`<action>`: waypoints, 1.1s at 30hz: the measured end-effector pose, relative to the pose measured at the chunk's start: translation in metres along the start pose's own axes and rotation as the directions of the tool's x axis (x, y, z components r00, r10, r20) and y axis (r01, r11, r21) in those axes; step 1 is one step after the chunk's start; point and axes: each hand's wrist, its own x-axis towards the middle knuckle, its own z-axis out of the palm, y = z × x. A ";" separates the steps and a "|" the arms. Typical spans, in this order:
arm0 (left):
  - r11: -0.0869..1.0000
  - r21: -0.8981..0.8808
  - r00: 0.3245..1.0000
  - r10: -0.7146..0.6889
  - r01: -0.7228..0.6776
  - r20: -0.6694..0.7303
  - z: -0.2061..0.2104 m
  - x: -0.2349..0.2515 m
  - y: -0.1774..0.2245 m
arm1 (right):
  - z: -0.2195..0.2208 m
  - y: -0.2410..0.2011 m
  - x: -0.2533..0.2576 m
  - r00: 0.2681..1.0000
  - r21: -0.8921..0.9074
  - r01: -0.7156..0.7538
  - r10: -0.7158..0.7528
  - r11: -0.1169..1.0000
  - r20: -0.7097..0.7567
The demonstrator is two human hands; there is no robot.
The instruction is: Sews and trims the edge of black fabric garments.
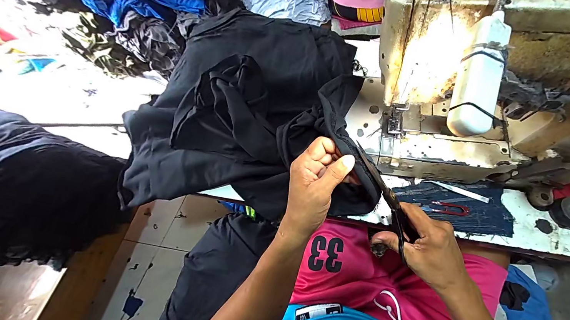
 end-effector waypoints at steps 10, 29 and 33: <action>0.999 0.048 0.999 0.006 -0.008 0.043 -0.002 0.000 -0.003 | -0.005 -0.007 0.014 0.999 -0.060 0.039 -0.039 0.997 0.002; 0.994 -0.112 1.000 -0.006 0.007 0.004 -0.006 -0.001 -0.006 | 0.003 -0.013 0.015 0.997 -0.103 0.066 -0.069 0.993 -0.032; 0.995 -0.096 1.000 -0.001 0.003 0.015 -0.008 -0.001 -0.007 | 0.005 -0.011 0.014 0.995 -0.092 0.074 -0.079 0.993 -0.058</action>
